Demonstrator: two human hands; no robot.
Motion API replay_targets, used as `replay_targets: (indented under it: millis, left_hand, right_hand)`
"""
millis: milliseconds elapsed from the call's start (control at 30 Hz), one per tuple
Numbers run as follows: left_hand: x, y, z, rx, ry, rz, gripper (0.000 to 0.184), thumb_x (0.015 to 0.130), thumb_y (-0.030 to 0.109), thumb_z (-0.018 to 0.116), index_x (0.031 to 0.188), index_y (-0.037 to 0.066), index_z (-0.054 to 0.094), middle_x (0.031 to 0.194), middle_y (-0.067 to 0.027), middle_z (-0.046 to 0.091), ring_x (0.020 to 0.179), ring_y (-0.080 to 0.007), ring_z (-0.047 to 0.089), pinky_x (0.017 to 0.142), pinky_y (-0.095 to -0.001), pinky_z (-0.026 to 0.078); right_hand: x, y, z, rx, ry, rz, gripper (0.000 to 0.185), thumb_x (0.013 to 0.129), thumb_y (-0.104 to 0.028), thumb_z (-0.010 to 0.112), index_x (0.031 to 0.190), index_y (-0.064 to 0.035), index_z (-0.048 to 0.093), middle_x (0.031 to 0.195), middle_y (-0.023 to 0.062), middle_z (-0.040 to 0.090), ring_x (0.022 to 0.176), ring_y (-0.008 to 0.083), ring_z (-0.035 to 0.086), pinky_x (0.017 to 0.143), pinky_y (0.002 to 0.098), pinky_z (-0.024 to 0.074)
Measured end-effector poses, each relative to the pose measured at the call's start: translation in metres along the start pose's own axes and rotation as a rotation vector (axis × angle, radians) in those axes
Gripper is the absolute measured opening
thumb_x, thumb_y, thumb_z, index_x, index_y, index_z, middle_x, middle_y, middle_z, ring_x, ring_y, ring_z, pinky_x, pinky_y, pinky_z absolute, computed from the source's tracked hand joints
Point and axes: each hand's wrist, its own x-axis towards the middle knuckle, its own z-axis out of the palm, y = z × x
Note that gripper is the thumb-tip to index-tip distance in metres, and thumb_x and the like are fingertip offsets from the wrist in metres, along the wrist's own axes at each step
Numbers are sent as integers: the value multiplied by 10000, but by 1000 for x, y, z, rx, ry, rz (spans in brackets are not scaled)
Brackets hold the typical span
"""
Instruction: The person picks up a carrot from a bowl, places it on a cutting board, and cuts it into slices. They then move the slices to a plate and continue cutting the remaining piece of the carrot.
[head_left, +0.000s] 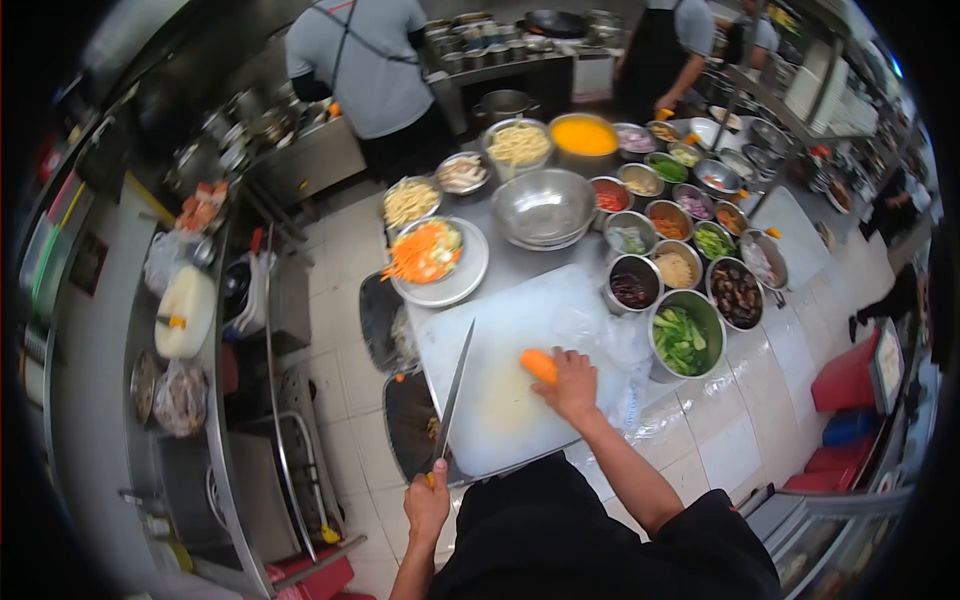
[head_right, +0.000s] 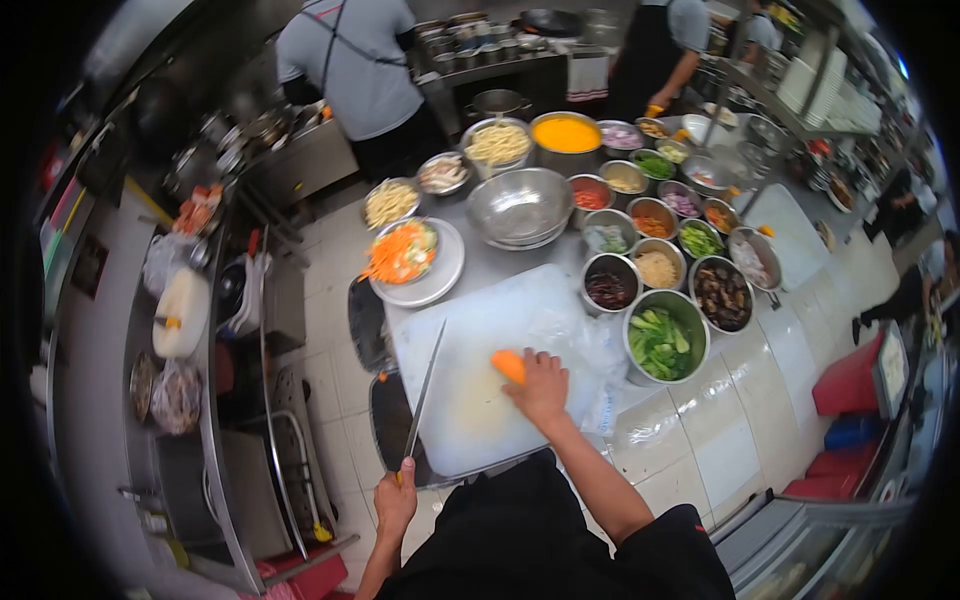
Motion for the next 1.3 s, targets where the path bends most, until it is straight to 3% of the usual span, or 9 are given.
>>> replay_targets:
  millis: [167, 367, 500, 633, 667, 733, 833, 1100, 1300]
  left_hand:
    - [50, 42, 48, 81, 122, 140, 656, 891, 596, 545, 862, -58, 591, 780, -310, 648, 781, -490, 643, 713, -565, 493]
    - [90, 73, 64, 137, 173, 308, 521, 884, 453, 631, 909, -65, 581, 869, -287, 635, 809, -471, 614, 709, -536, 472]
    - [102, 79, 65, 127, 258, 586, 322, 857, 237, 672, 856, -79, 614, 981, -248, 521, 927, -415, 529, 814, -479, 440]
    - [100, 117, 41, 88, 323, 668, 246, 849, 162, 674, 818, -74, 614, 913, -210, 548, 882, -377, 544, 782, -468, 445]
    - [97, 128, 33, 30, 333, 704, 208, 851, 129, 666, 823, -71, 618, 887, -194, 562, 851, -357, 552, 767, -453, 452]
    - [90, 157, 26, -44, 253, 774, 226, 876, 147, 657, 826, -70, 617, 823, -166, 575, 769, -304, 553, 716, -414, 458]
    - [54, 219, 42, -274, 31, 842, 203, 899, 136, 640, 846, -60, 627, 764, -134, 598, 681, -244, 568, 656, -356, 472]
    - [-58, 343, 116, -465, -471, 1041, 183, 897, 144, 669, 895, -40, 666, 820, -116, 655, 673, -161, 606, 642, -275, 492]
    - [-114, 430, 187, -325, -633, 971, 250, 902, 219, 687, 931, -30, 686, 758, -96, 662, 643, -115, 598, 598, -262, 474]
  right_hand:
    - [-17, 5, 8, 118, 27, -63, 787, 679, -335, 812, 1310, -17, 466, 1279, 194, 506, 1196, 367, 462, 973, 484, 390]
    - [-55, 33, -30, 319, 225, -199, 625, 796, -299, 735, 1301, -26, 486, 1280, 194, 489, 1222, 376, 425, 1039, 474, 340]
    - [-62, 46, -66, 636, 296, -39, 272, 865, -292, 702, 912, -28, 661, 907, 102, 625, 903, 270, 579, 902, 391, 432]
    - [-61, 49, -130, 1367, -97, 236, 385, 924, -285, 630, 641, -26, 597, 628, 31, 552, 660, 195, 543, 854, 364, 446]
    - [-60, 45, -152, 1515, -46, 36, 432, 941, -282, 595, 589, -35, 556, 575, 16, 512, 608, 176, 503, 854, 361, 446]
    - [-58, 40, -194, 1603, 78, -282, 488, 953, -309, 538, 532, -68, 486, 536, 7, 488, 539, 148, 448, 869, 386, 441]
    - [-70, 55, -215, 1712, 179, -376, 500, 927, -375, 554, 526, -86, 484, 529, 14, 490, 542, 146, 454, 888, 422, 430]
    - [-102, 160, -200, 1950, 299, -246, 514, 912, -420, 524, 523, -85, 487, 514, 42, 473, 545, 178, 446, 920, 465, 411]
    - [-145, 294, -270, 1782, 802, -177, 483, 884, -353, 523, 492, -86, 430, 498, 44, 437, 514, 192, 397, 879, 476, 433]
